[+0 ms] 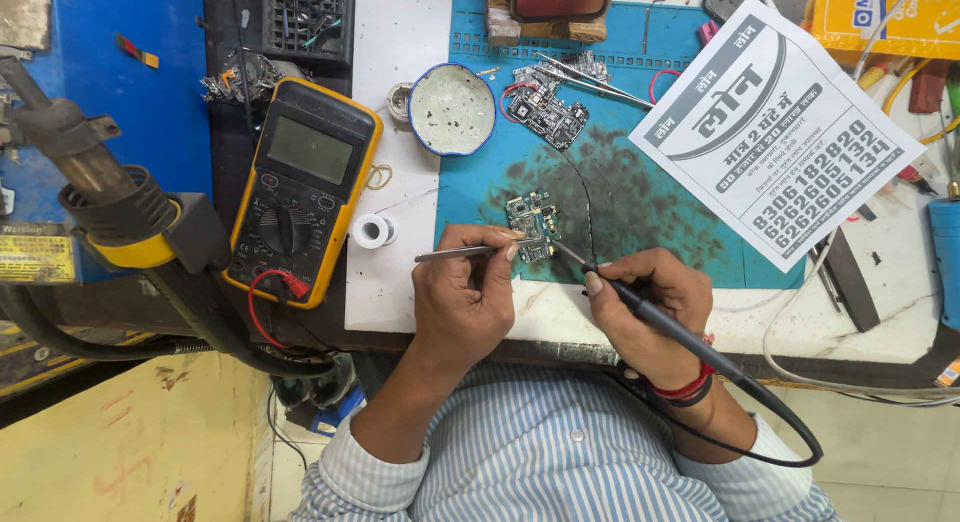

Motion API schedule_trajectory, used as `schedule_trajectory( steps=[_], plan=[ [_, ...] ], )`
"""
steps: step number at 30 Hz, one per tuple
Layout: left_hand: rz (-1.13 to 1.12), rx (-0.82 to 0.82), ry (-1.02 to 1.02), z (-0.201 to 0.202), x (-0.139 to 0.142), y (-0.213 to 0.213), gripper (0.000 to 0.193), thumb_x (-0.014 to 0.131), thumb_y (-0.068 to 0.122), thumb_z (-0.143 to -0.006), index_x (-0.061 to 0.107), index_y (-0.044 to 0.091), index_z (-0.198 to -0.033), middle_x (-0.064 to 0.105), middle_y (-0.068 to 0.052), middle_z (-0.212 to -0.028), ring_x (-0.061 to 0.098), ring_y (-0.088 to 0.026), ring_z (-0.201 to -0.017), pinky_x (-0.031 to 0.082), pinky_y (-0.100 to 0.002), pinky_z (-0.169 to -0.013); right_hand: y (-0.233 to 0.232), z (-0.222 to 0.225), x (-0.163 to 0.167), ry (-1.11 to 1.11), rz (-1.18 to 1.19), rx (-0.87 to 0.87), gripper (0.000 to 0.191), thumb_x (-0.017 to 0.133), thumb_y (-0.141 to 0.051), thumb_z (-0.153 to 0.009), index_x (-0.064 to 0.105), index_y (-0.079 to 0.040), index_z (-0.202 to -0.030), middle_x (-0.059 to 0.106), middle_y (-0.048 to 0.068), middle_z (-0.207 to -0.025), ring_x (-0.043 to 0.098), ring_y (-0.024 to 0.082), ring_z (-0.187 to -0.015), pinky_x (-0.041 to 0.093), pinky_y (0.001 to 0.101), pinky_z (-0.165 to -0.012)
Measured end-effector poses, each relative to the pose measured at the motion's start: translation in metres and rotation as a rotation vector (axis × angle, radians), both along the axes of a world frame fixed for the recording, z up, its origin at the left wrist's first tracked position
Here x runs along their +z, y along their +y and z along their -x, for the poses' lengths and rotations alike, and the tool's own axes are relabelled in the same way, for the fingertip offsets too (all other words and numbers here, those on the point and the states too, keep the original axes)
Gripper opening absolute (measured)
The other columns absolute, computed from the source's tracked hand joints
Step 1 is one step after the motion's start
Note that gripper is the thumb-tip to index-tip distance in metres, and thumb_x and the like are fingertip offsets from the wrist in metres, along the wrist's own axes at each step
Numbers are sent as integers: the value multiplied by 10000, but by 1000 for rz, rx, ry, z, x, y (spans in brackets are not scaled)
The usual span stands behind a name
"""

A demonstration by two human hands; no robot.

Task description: The person uses a soldering iron and tweezers to solder components on a small circuit board. They repeatedly apply solder to various points on the board while holding it steady with tweezers.

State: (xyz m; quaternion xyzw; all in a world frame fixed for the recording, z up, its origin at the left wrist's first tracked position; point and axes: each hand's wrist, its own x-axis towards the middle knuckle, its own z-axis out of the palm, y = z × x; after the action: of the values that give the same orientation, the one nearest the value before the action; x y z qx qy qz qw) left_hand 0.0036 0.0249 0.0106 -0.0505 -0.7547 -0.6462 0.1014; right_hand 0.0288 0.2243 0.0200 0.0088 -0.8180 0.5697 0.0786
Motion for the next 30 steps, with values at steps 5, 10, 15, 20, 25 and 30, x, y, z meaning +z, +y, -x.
schedule_trajectory(
  steps=[5, 10, 15, 20, 25, 30],
  plan=[
    [-7, -10, -10, 0, 0, -1, 114, 667, -14, -1006, 578, 13, -1072, 770, -102, -989, 666, -59, -690, 519, -217, -581, 0, 0, 1, 14, -28, 12, 119, 769, 26, -862, 676, 15, -936, 688, 34, -741, 583, 22, -621, 421, 181, -551],
    [-3, -10, 0, 0, -1, -1, 115, 667, -15, -1007, 579, 13, -1075, 768, -101, -990, 662, -61, -690, 519, -218, -585, 1, 0, 2, 31, -29, 26, 115, 759, 32, -867, 673, 17, -940, 695, 34, -764, 596, 25, -642, 439, 181, -571],
    [7, -3, -11, 0, -1, -1, 118, 673, -9, -1002, 579, 15, -1069, 770, -96, -977, 650, -58, -670, 508, -218, -571, 2, -3, -1, 21, 18, -19, 130, 751, 35, -889, 642, 13, -957, 681, 26, -782, 606, 22, -678, 449, 180, -592],
    [3, -8, -16, 0, 0, -1, 113, 671, -8, -1007, 582, 17, -1071, 771, -93, -979, 659, -60, -680, 514, -219, -581, 2, -3, -6, -13, 71, -29, 118, 744, 41, -890, 650, 16, -956, 677, 27, -790, 574, 16, -677, 431, 181, -591],
    [10, -1, -17, 0, 0, 0, 118, 677, -7, -1000, 582, 18, -1066, 771, -100, -992, 678, -68, -704, 535, -223, -603, 2, -4, -5, -10, 56, -28, 121, 749, 38, -885, 650, 16, -950, 679, 26, -782, 574, 16, -668, 426, 181, -584],
    [9, -2, -8, 0, 0, -1, 115, 675, -10, -1001, 585, 19, -1067, 771, -102, -994, 687, -73, -715, 542, -226, -610, 1, -2, -3, -26, 71, -10, 124, 759, 31, -880, 660, 19, -953, 681, 28, -775, 572, 12, -649, 421, 176, -561]
  ],
)
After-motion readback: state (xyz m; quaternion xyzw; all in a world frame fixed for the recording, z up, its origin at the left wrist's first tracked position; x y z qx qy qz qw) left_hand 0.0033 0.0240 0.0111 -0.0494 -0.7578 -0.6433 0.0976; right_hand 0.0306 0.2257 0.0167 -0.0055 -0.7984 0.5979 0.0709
